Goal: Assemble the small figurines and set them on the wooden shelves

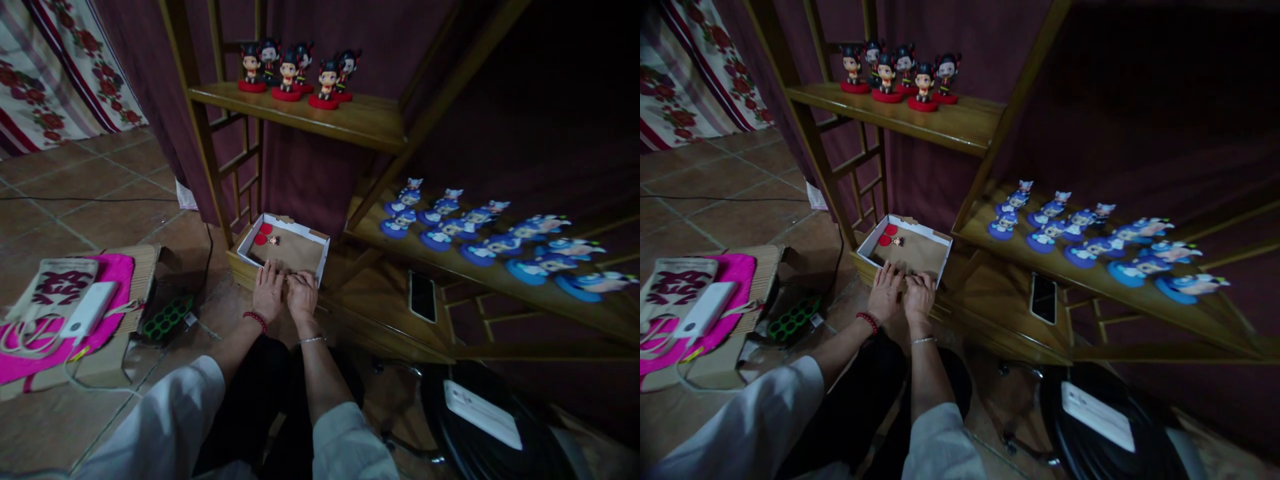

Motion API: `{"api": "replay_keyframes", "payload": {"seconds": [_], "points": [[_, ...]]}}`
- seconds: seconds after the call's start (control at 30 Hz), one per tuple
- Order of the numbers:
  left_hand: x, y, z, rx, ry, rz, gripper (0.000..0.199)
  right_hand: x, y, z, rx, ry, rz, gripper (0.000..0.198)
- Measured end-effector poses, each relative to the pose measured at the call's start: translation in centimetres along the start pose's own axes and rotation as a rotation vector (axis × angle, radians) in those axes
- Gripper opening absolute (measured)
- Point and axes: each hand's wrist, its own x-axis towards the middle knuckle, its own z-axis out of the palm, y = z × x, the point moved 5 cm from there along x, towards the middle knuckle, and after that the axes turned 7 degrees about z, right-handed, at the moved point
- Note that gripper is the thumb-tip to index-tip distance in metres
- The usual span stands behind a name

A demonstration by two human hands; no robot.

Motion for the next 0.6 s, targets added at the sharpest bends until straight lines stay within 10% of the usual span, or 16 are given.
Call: {"api": "replay_keyframes", "payload": {"seconds": [0.6], "points": [[1.1,-0.5,0.5,0.046,-0.163,0.008,0.06,-4.3,0.7,-3.1,0.066,0.215,0.1,0.036]]}}
